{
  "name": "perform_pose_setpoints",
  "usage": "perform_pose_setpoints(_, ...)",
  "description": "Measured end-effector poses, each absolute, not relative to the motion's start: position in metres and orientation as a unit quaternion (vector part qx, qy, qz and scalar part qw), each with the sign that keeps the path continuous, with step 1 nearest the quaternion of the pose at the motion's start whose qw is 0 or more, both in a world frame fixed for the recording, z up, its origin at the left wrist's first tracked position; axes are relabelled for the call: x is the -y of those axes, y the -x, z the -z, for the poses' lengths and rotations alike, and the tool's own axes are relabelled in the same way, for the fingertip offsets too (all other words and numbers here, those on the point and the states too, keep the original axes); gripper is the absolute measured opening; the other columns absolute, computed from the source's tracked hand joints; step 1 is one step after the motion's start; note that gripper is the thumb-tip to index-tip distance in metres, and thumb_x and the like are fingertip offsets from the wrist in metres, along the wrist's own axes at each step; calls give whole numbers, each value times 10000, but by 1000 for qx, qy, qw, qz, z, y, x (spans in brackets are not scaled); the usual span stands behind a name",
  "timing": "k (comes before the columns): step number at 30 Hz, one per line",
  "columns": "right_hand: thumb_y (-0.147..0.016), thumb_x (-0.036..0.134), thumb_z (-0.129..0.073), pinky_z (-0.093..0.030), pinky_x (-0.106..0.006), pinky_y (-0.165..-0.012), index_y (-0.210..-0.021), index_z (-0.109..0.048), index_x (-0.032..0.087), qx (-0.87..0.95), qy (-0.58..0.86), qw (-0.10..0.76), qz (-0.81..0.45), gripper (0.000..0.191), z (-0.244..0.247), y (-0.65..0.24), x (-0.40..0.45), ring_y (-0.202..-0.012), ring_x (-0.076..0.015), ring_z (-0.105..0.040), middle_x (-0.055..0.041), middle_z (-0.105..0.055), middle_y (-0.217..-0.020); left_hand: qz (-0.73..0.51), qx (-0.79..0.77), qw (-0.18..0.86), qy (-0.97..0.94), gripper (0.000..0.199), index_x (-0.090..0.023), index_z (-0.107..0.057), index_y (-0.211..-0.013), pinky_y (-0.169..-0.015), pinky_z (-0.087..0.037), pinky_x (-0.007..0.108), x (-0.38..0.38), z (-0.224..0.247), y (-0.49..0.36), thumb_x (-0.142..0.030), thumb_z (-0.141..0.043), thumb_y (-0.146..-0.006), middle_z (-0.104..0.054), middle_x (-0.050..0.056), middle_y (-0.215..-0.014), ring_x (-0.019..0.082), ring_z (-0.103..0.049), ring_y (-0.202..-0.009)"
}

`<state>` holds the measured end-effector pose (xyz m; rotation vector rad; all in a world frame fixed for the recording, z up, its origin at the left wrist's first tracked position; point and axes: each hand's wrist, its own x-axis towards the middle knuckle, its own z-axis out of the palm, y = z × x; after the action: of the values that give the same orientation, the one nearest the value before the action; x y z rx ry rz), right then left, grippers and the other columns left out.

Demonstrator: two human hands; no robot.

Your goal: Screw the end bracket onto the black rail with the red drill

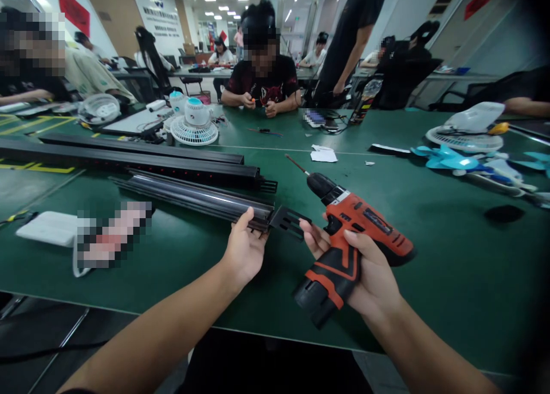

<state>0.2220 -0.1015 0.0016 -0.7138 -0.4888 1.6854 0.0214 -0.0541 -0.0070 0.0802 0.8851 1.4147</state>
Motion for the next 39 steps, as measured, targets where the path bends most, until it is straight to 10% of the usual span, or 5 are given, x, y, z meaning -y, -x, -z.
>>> perform_pose_setpoints(18, -883, 373, -970, -644, -608, -1261, -1232, -803, 315, 236, 323, 573, -716, 391, -9, -227, 88, -1430, -400, -811, -80, -947, -1246, -656, -377, 654, -1, 353, -187, -831, -1127, -1101, -630, 313, 52, -6, -17, -457, -615, -1200, -890, 80, -1156, 182, -823, -1073)
perform_pose_setpoints(27, -887, 396, -959, -741, -464, -871, -1233, -816, 276, 232, 355, 546, -722, 394, -11, -233, 82, -829, -280, -872, -31, -933, -959, -658, -370, 656, 9, 332, -140, -831, -1203, -1048, -682, 284, 43, -4, -14, -446, -709, -1166, -905, 91, -1118, 179, -852, -1023)
perform_pose_setpoints(39, -944, 313, -898, -735, -373, -688, -1461, -809, 318, 240, 339, 521, -746, 525, 10, -232, 84, -915, -289, -908, -67, -926, -1372, -661, -407, 630, -31, 186, -232, -760, -1104, -1038, -650, 317, 37, 0, -14, -406, -825, -1100, -852, 20, -1015, 162, -806, -951)
